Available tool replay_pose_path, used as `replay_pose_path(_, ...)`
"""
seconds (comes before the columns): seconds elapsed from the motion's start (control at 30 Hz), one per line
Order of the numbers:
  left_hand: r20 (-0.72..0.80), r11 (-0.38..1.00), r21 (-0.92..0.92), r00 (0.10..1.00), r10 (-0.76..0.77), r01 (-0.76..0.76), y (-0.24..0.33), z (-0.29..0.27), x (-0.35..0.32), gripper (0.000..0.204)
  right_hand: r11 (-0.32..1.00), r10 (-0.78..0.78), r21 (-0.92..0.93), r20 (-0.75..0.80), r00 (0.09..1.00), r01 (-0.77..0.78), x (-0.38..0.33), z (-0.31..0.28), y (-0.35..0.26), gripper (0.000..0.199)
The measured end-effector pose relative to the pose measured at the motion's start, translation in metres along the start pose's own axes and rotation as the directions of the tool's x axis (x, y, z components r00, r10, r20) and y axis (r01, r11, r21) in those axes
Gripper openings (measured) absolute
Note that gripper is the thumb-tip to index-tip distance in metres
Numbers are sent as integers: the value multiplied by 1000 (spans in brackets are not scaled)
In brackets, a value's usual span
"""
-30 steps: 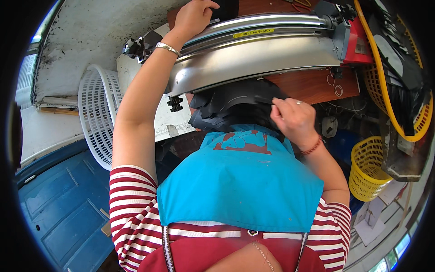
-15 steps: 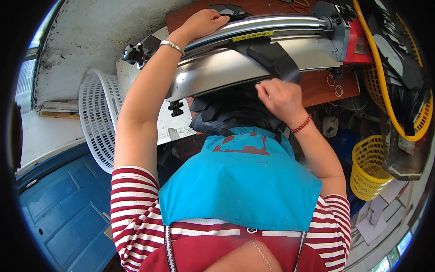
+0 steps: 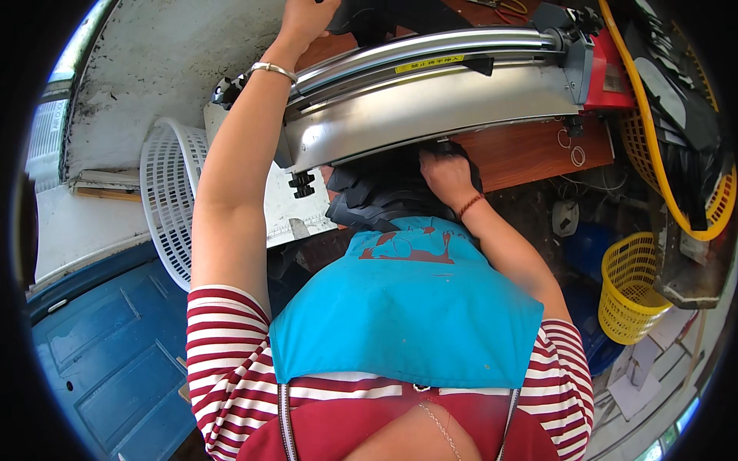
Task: Applying adhesive or coating to shoe upper components using a roller machine.
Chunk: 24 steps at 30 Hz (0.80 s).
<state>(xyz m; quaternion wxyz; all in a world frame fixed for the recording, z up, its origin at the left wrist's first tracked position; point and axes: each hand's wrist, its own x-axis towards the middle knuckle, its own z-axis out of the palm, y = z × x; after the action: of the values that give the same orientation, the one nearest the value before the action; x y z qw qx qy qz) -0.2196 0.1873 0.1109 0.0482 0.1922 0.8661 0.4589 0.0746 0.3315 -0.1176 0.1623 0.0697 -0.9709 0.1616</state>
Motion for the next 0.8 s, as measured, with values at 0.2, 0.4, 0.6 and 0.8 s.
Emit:
replay_pose_path(0.2, -148, 776, 395, 799, 582, -492, -26, -7, -8, 41, 979, -81, 172, -174, 981, 111, 3, -164, -38, 19)
replay_pose_path(0.4, 245, 679, 471, 823, 512, -563, -28, 27, -36, 33, 970, -59, -242, -179, 982, 14, 27, -199, -5, 16)
replay_pose_path(0.6, 504, 835, 472, 864, 7, -282, -41, 42, 1, 33, 990, 3, -140, -210, 978, -33, 62, -141, -9, 10)
replay_pose_path(0.8, 419, 884, 437, 907, -39, -164, -20, 28, -1, 26, 980, -137, 140, -38, 990, 141, 28, -49, -35, 10)
